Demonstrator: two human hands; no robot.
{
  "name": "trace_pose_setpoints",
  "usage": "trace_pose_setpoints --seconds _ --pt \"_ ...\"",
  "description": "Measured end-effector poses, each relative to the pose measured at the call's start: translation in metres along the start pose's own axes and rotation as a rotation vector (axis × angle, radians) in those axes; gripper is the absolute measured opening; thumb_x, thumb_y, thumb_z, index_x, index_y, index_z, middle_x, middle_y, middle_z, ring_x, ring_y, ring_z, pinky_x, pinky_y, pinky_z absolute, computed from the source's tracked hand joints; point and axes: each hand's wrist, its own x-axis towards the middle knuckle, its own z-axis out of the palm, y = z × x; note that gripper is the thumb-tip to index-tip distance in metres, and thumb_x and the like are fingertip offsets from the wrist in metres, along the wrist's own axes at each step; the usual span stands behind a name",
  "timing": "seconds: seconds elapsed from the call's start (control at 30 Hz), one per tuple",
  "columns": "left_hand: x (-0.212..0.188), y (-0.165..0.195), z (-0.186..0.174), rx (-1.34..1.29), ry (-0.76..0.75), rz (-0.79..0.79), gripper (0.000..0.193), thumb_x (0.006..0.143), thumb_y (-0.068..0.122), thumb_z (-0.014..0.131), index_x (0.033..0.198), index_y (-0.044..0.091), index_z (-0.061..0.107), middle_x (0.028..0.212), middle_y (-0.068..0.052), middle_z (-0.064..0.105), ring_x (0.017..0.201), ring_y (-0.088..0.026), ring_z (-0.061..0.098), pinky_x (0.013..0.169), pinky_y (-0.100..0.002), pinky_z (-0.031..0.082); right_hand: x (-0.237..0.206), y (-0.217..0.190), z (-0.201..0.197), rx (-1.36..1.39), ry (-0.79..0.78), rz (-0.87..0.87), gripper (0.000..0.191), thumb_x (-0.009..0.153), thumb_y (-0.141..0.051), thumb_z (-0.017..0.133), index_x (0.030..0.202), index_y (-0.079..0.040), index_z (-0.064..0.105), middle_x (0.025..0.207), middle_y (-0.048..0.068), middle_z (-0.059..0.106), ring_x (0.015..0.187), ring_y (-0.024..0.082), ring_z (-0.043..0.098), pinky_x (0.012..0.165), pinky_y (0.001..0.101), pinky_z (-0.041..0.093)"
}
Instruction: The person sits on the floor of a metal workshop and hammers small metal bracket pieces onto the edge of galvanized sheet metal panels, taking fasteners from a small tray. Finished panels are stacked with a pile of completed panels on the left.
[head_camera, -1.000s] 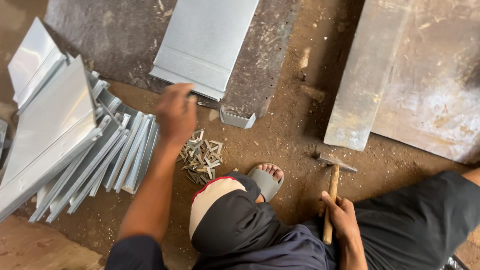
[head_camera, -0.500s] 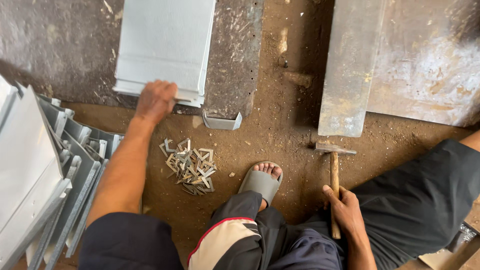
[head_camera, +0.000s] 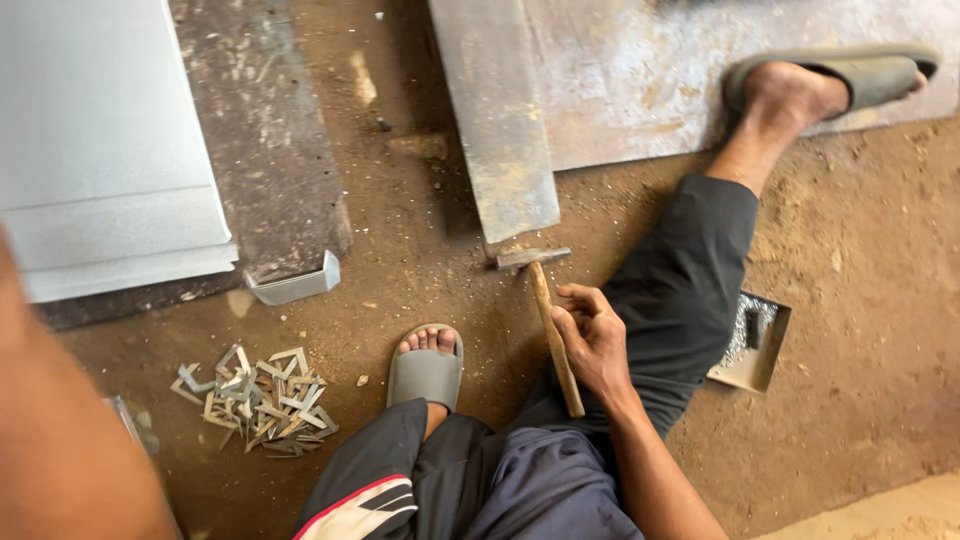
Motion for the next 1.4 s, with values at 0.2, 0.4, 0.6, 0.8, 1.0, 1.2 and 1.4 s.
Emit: trace_pose_setpoints --seconds 0.2,0.4,0.6,0.8,1.0,1.2,1.4 --pt "-0.121 0.018 0.127 -1.022 0.090 -0.480 0.020 0.104 0.010 0.080 0.104 0.008 0.061 0.092 -0.005 0.059 0.079 -0.019 0.061 0.078 -0.036 0.058 0.016 -0.022 0.005 0.566 -0.262 0.160 0.036 0.101 -0.021 0.063 0.131 -0.003 0.065 0.103 0.006 0.067 0.094 0.011 0.064 0.083 0.0296 0.058" --pt "-0.219 -0.001 0.235 -0.965 -0.010 -0.945 0.059 0.076 0.017 0.089 0.126 0.014 0.057 0.121 -0.008 0.066 0.115 -0.026 0.064 0.094 -0.039 0.055 0.040 0.003 0.017 0.992 -0.162 0.081 0.033 0.098 -0.020 0.066 0.116 0.007 0.061 0.146 0.002 0.055 0.110 0.017 0.065 0.079 0.0368 0.059" --pt "-0.258 -0.036 0.229 -0.965 -0.163 -1.067 0.070 0.077 0.027 0.083 0.135 0.006 0.049 0.130 -0.016 0.061 0.122 -0.035 0.059 0.099 -0.052 0.055 0.073 0.050 0.013 0.868 0.059 0.135 0.025 0.105 -0.016 0.065 0.103 0.008 0.068 0.093 0.013 0.070 0.081 0.018 0.069 0.070 0.0354 0.060" --pt "-0.243 -0.055 0.208 -0.698 -0.224 -0.720 0.044 0.094 0.016 0.078 0.128 -0.003 0.057 0.118 -0.011 0.067 0.112 -0.025 0.064 0.099 -0.049 0.055 0.103 0.060 -0.008 0.804 -0.013 0.123 0.024 0.104 -0.021 0.064 0.099 0.002 0.068 0.083 0.006 0.069 0.074 0.015 0.067 0.067 0.0318 0.058" --pt "-0.233 -0.060 0.208 -0.583 -0.183 -0.585 0.049 0.096 0.013 0.074 0.139 -0.002 0.058 0.109 -0.010 0.071 0.088 -0.013 0.062 0.073 -0.029 0.049 0.101 0.050 0.004 0.774 -0.004 0.231 0.028 0.104 -0.028 0.068 0.091 -0.004 0.063 0.076 0.008 0.065 0.067 0.018 0.067 0.064 0.0326 0.057" --pt "-0.221 -0.063 0.102 0.472 -0.090 0.000 0.036 0.095 0.009 0.078 0.129 0.009 0.065 0.104 -0.005 0.067 0.095 -0.015 0.066 0.081 -0.029 0.056 0.042 0.036 -0.006 0.365 -0.030 0.104 0.022 0.103 -0.017 0.068 0.114 0.002 0.066 0.093 0.006 0.069 0.080 0.010 0.065 0.075 0.0263 0.056" --pt "-0.222 -0.078 0.031 1.164 -0.184 0.330 0.044 0.079 0.010 0.087 0.119 0.013 0.068 0.116 -0.009 0.062 0.114 -0.029 0.059 0.097 -0.048 0.047 0.018 0.042 0.017 0.087 -0.082 0.144 0.022 0.099 -0.017 0.071 0.108 0.003 0.070 0.087 0.002 0.067 0.075 0.006 0.056 0.067 0.0228 0.047"
